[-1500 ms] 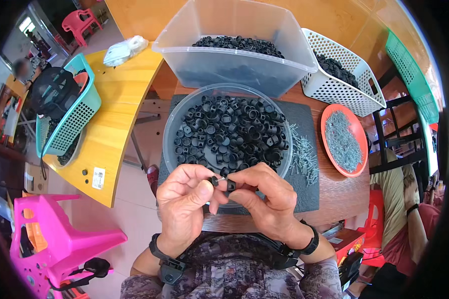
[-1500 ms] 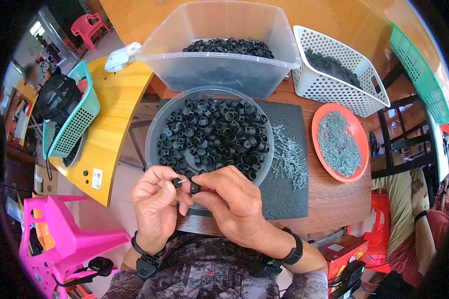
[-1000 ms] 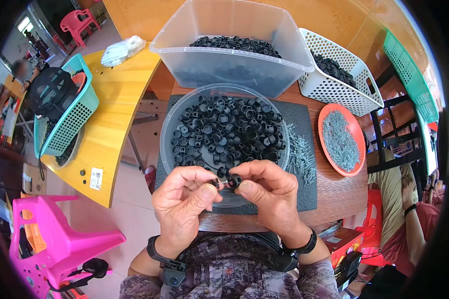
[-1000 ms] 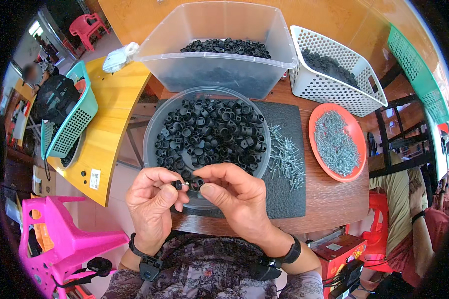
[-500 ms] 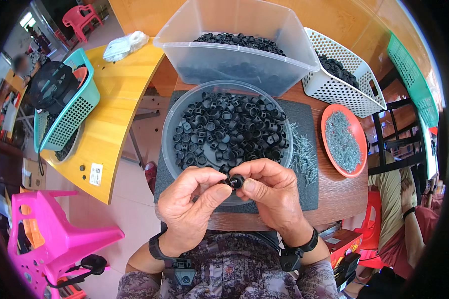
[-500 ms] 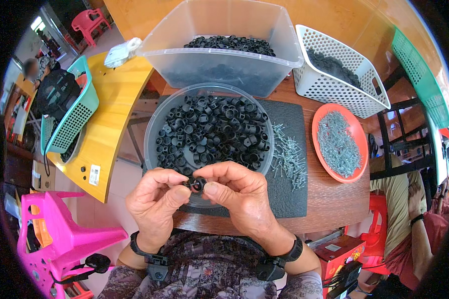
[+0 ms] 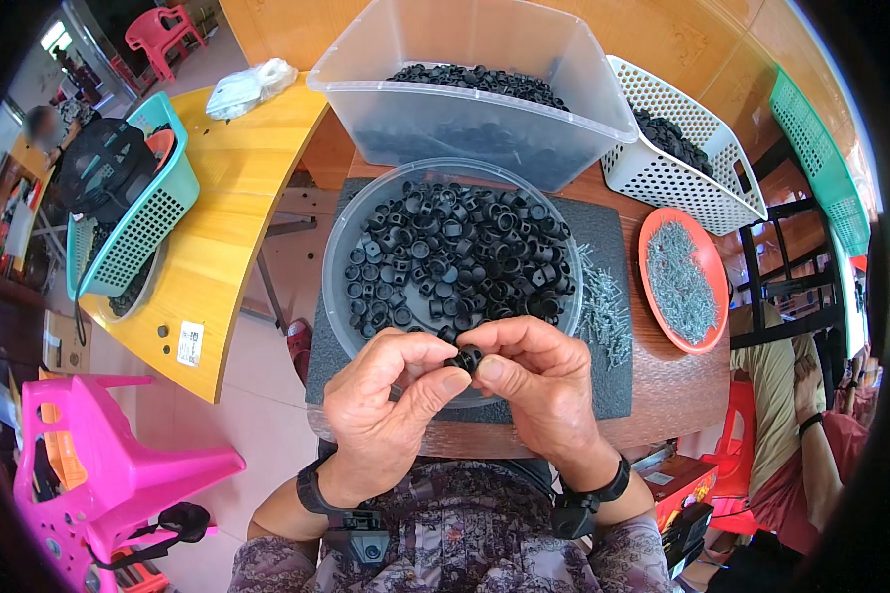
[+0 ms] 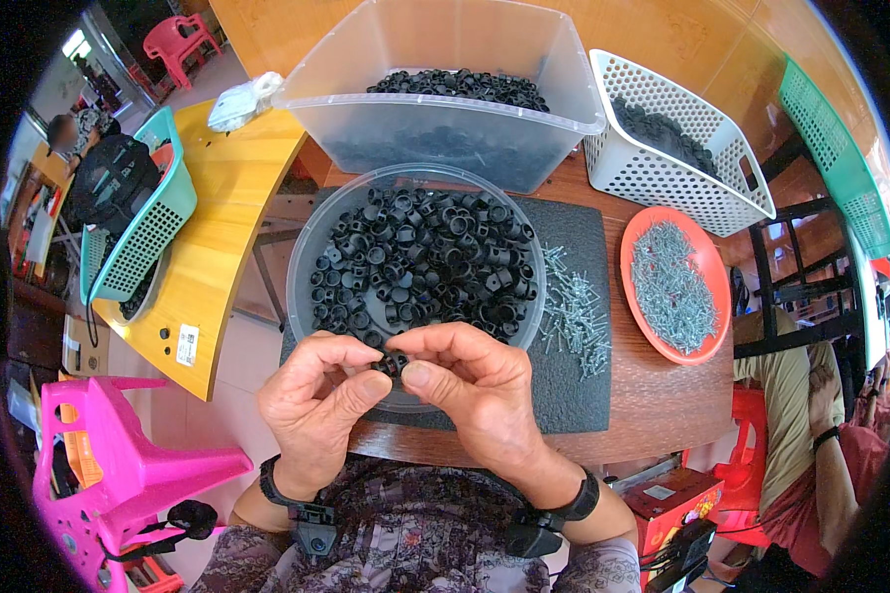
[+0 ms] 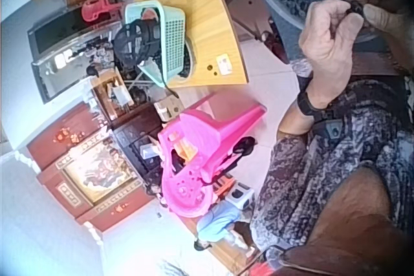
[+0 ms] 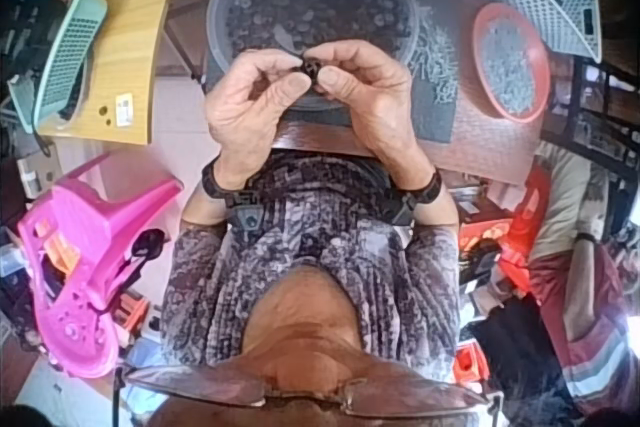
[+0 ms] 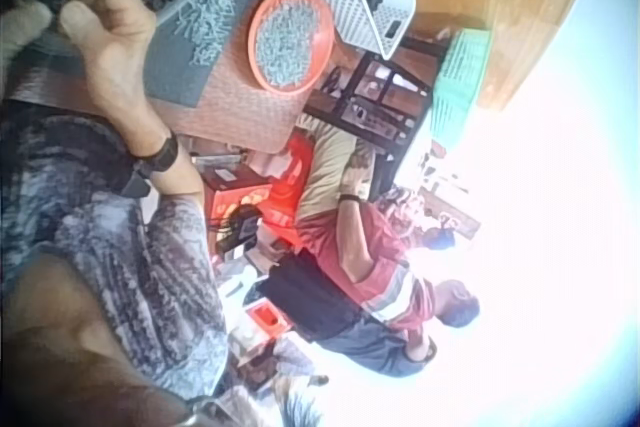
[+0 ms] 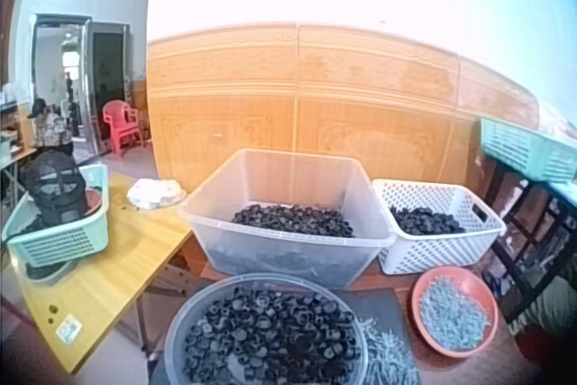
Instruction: Assembling small black plastic caps with grey plastic stems by pushing them together.
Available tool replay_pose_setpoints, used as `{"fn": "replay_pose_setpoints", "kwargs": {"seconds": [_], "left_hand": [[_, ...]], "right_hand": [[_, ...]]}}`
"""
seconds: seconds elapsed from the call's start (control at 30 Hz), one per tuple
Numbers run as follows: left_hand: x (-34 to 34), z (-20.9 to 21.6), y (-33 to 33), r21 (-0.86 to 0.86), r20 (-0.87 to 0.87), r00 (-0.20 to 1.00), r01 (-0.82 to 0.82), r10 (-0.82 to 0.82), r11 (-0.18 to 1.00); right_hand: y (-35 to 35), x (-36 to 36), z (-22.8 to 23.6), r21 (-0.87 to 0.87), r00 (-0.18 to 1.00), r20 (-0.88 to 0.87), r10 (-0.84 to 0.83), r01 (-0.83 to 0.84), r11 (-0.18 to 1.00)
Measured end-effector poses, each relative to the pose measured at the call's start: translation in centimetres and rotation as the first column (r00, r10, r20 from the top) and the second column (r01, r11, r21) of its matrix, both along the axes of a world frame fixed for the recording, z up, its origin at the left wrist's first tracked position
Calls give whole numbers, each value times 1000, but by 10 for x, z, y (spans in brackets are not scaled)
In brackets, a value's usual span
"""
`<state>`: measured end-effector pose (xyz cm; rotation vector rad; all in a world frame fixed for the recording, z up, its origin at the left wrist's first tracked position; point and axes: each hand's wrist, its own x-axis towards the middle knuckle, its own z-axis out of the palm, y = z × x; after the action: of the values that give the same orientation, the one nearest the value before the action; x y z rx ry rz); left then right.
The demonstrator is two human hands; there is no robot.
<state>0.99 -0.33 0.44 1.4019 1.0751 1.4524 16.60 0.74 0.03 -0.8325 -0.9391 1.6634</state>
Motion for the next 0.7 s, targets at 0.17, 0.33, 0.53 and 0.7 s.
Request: {"fn": "replay_pose_setpoints", "kwargs": {"seconds": [0.17, 0.33, 0.53, 0.7], "left_hand": [[1, 4, 0, -148, 189, 981, 79, -50, 986], [-5, 1, 1, -156, 114, 988, 120, -103, 980], [-5, 1, 1, -153, 27, 993, 119, -116, 981], [-3, 3, -1, -184, 60, 990, 137, -128, 973]], "right_hand": [[-3, -2, 0, 35, 996, -8, -88, 89, 995], [-2, -3, -4, 160, 992, 51, -113, 104, 982], [-4, -1, -4, 238, 979, 150, -135, 97, 966], [-5, 1, -6, 263, 973, 181, -142, 91, 960]]}}
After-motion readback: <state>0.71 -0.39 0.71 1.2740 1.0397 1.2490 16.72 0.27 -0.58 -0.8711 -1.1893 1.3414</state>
